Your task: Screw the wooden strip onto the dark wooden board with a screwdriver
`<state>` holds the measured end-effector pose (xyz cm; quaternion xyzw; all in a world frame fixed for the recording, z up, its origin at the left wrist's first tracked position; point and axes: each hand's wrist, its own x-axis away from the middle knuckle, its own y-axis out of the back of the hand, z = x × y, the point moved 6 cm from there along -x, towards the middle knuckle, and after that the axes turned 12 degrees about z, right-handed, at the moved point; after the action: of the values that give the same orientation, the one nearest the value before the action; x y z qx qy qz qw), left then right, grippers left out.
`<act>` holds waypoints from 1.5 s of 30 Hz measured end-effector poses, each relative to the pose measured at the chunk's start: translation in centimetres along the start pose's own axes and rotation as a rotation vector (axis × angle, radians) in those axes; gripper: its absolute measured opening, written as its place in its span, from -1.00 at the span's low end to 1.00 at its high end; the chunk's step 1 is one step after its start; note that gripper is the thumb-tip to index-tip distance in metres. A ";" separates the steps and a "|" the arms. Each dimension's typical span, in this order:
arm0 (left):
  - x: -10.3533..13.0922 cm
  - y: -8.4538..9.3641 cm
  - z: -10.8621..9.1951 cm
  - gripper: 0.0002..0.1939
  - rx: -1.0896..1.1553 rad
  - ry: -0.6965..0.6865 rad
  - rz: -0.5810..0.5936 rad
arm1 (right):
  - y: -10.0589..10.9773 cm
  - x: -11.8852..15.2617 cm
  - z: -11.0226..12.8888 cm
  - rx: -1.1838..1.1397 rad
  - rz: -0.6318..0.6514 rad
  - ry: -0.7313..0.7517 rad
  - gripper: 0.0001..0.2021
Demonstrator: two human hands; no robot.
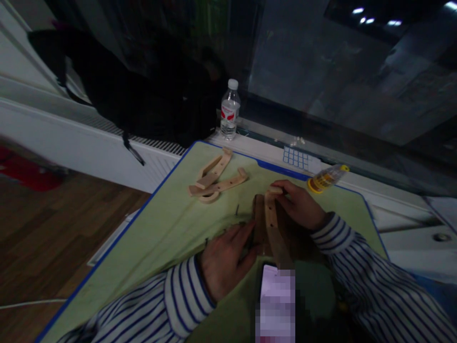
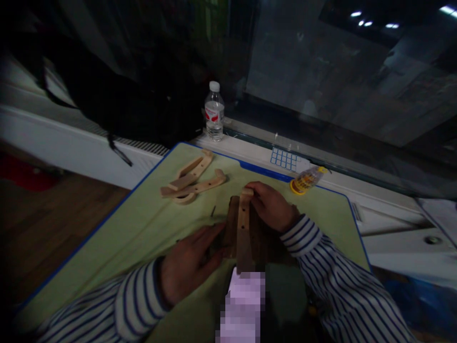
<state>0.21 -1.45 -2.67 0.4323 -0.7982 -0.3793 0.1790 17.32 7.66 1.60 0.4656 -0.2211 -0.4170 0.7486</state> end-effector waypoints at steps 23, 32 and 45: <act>0.5 0.7 -3.4 -0.46 -0.010 -0.291 -0.127 | -0.6 0.6 -0.5 0.045 -0.186 0.000 -0.73; 0.7 0.4 -2.8 -0.30 0.040 -0.282 -0.132 | -0.7 0.7 -0.4 -0.007 -0.131 -0.030 -0.67; 0.9 1.0 -2.4 -0.40 -0.037 -0.273 -0.100 | -0.8 1.4 -0.2 -0.124 -0.076 -0.183 -0.73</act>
<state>0.63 -2.97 -0.36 0.4129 -0.7855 -0.4575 0.0576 17.90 6.46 0.67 0.3863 -0.2443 -0.4988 0.7364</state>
